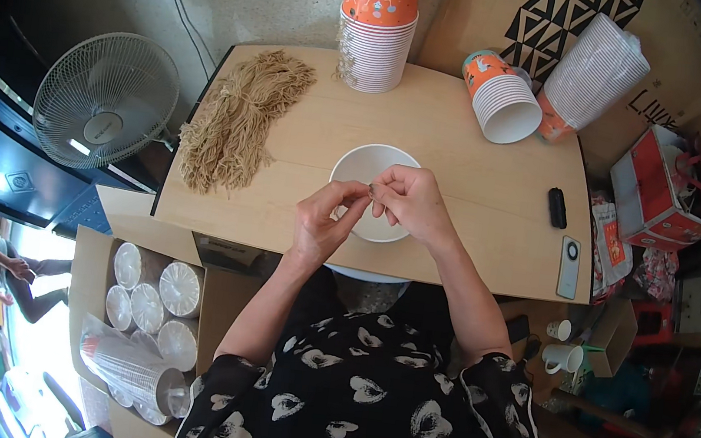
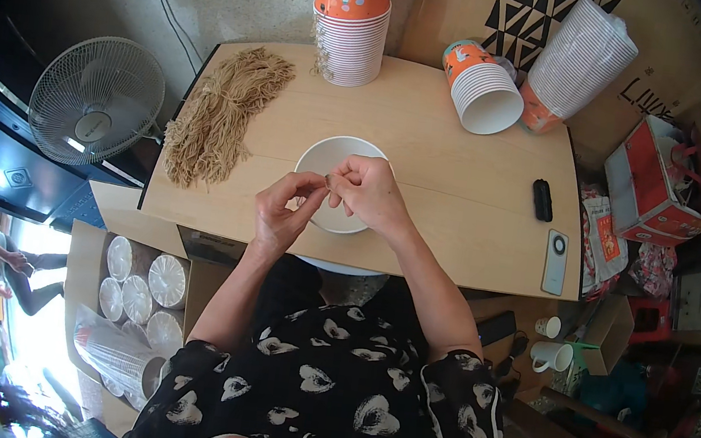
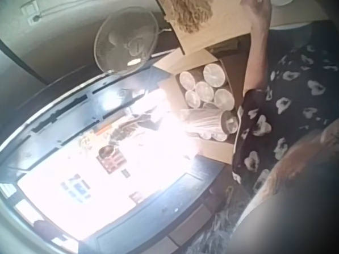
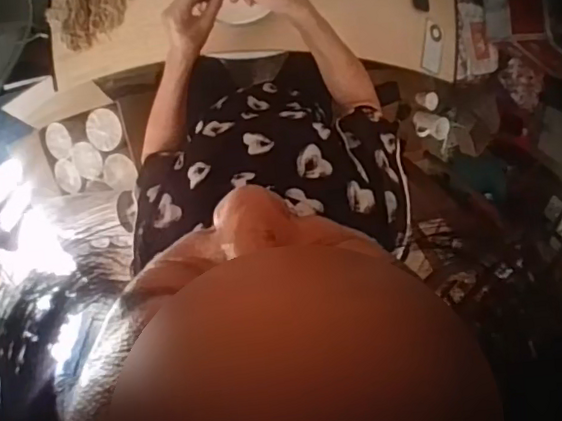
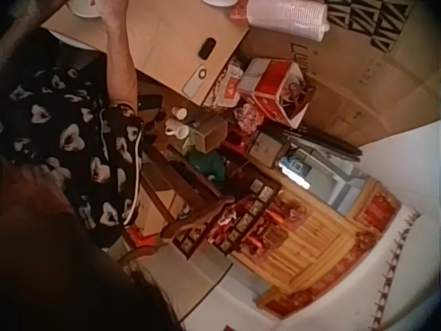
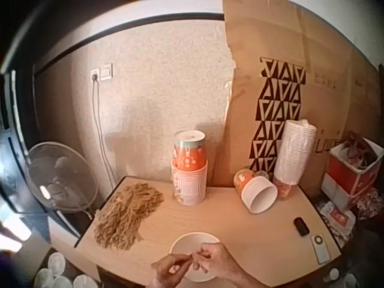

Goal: Threading a string through holes in paper cups to prepare them for assembly or hanging.

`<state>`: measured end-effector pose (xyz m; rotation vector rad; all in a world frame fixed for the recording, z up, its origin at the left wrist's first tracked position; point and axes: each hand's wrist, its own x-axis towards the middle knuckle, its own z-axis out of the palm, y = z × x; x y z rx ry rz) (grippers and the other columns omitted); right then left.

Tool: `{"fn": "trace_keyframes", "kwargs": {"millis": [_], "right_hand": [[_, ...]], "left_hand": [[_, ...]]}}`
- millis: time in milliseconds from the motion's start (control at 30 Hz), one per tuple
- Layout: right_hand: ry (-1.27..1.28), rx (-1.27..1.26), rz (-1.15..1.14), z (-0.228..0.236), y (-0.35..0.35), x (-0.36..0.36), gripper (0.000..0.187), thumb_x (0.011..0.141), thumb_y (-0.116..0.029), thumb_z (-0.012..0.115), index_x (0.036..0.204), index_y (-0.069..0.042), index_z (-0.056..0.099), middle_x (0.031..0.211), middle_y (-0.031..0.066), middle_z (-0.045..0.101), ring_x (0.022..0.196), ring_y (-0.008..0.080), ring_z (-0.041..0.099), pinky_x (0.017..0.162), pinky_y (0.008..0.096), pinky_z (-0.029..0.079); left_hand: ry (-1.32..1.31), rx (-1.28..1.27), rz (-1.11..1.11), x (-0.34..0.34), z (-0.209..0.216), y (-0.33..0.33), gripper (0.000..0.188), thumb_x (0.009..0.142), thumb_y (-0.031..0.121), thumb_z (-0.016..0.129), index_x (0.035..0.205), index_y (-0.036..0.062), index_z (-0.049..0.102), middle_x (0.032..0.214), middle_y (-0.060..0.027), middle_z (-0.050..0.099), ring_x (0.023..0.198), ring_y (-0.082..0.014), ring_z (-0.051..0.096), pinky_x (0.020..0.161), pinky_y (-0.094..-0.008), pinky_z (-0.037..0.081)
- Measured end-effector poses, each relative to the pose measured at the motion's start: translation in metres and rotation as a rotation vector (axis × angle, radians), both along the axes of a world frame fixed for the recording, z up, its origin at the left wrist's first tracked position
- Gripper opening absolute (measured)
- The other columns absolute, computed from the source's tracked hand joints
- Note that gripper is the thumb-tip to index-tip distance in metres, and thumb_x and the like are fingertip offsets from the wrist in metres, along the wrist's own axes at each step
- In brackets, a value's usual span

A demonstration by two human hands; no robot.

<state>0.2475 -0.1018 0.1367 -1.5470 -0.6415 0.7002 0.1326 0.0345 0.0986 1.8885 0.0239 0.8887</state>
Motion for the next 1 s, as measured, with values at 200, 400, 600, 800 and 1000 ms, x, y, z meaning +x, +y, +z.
{"fn": "trace_keyframes", "kwargs": {"millis": [200, 400, 600, 800, 1000], "right_hand": [[-0.012, -0.051, 0.01, 0.002, -0.001, 0.001, 0.009, 0.096, -0.002, 0.063, 0.09, 0.004, 0.067, 0.069, 0.0061, 0.067, 0.054, 0.0063, 0.057, 0.046, 0.0209, 0.041], [-0.017, -0.085, 0.072, -0.001, -0.006, 0.006, 0.014, 0.096, -0.007, 0.062, 0.087, 0.002, 0.068, 0.067, 0.0047, 0.068, 0.054, 0.0067, 0.056, 0.05, 0.023, 0.044], [-0.056, -0.068, 0.041, -0.002, -0.013, 0.005, 0.014, 0.1, -0.008, 0.06, 0.1, 0.003, 0.069, 0.076, 0.0039, 0.068, 0.058, 0.0055, 0.054, 0.053, 0.0209, 0.044], [-0.467, 0.074, -0.293, -0.017, -0.024, -0.021, 0.012, 0.095, -0.004, 0.066, 0.106, 0.001, 0.068, 0.09, 0.0056, 0.07, 0.066, 0.0098, 0.059, 0.057, 0.0244, 0.048], [-0.578, 0.087, -0.304, -0.021, -0.032, -0.045, 0.015, 0.087, -0.001, 0.073, 0.102, -0.002, 0.069, 0.09, 0.0067, 0.07, 0.067, 0.0139, 0.064, 0.056, 0.0261, 0.049]], "left_hand": [[-0.036, 0.237, 0.043, -0.002, 0.003, 0.002, 0.019, 0.081, -0.007, 0.077, 0.097, 0.0028, 0.071, 0.09, -0.0094, 0.072, 0.081, -0.0208, 0.072, 0.067, -0.03, 0.057], [0.055, 0.149, -0.011, -0.003, 0.007, 0.003, 0.014, 0.083, -0.006, 0.076, 0.093, 0.0013, 0.069, 0.096, -0.0097, 0.072, 0.082, -0.0216, 0.071, 0.068, -0.0305, 0.058], [0.138, -0.177, -0.133, -0.005, 0.007, 0.006, 0.008, 0.09, -0.001, 0.073, 0.096, -0.0002, 0.069, 0.096, -0.008, 0.073, 0.084, -0.015, 0.071, 0.069, -0.0281, 0.059], [0.365, -0.733, -0.298, -0.008, 0.01, 0.011, 0.009, 0.096, 0.005, 0.07, 0.1, -0.0022, 0.069, 0.091, -0.0073, 0.074, 0.083, -0.0126, 0.072, 0.073, -0.0241, 0.058], [0.406, -0.838, -0.37, -0.007, 0.005, 0.011, 0.016, 0.095, 0.007, 0.073, 0.108, -0.0016, 0.072, 0.09, -0.0073, 0.074, 0.083, -0.0124, 0.072, 0.074, -0.0231, 0.058]]}}
